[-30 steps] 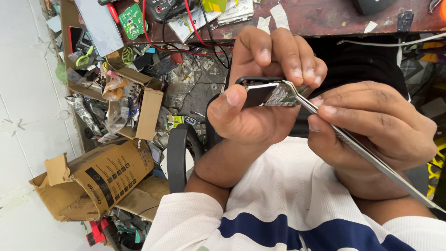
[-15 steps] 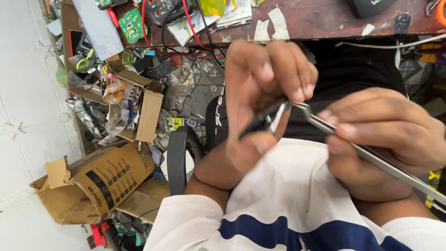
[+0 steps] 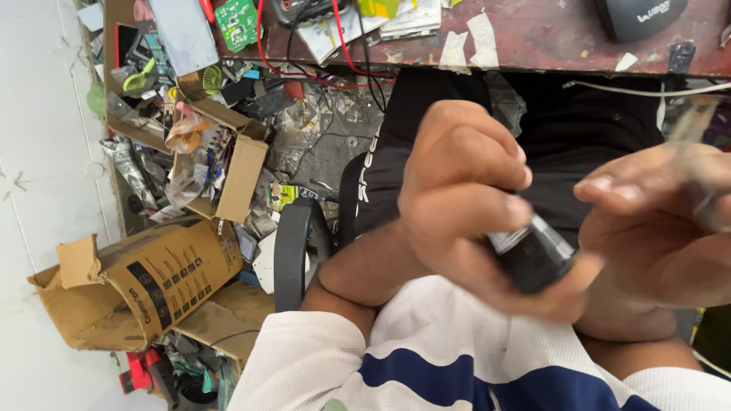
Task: The person disassembles a mobile phone, using tweezers to pry open the housing and lift out the internal board. They probe the board with multimeter test leads, handle and reposition the board, and finally apply paste from a squeeze bottle onto the board.
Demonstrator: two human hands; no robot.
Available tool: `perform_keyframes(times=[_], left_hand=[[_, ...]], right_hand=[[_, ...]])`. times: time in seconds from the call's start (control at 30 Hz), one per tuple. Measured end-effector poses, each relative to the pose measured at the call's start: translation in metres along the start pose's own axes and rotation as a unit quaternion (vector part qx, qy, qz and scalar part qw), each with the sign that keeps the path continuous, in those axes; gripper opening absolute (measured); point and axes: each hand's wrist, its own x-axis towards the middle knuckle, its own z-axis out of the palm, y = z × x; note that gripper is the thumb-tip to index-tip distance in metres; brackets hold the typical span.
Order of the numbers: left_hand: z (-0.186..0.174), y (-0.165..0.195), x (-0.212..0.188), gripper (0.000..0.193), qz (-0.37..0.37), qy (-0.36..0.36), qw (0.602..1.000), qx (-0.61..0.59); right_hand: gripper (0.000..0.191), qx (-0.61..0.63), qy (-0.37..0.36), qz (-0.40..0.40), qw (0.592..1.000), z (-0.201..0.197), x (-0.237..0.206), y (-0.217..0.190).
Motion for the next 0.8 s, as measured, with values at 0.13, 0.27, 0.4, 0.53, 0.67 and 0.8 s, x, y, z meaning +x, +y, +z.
perform_keyframes(times=[0.13, 0.27, 0.4, 0.53, 0.67, 0.8], left_hand=[[-0.007, 0.003, -0.003, 0.035, 0.055, -0.068, 0.969, 0.229], [-0.003, 0.003, 0.0, 0.028, 0.066, -0.099, 0.942, 0.312], [-0.012, 0.006, 0.007, 0.038, 0.046, -0.155, 0.94, 0.3], [-0.032, 0.014, 0.008, 0.041, 0.005, -0.231, 0.948, 0.219], [-0.044, 0.016, 0.004, 0.041, -0.019, -0.259, 0.956, 0.133], [-0.046, 0.016, 0.003, 0.046, -0.032, -0.277, 0.955, 0.101]], right_hand=[[0.035, 0.047, 0.005, 0.131, 0.99, -0.012, -0.016, -0.004], [0.032, 0.055, -0.083, 0.181, 0.978, -0.076, -0.023, 0.012], [0.029, 0.112, -0.051, 0.239, 0.963, -0.11, -0.032, 0.024], [0.022, 0.19, -0.019, 0.282, 0.94, -0.11, -0.02, 0.027], [0.018, 0.248, 0.003, 0.306, 0.919, -0.107, -0.008, 0.027], [0.016, 0.233, -0.031, 0.287, 0.929, -0.112, -0.012, 0.026]])
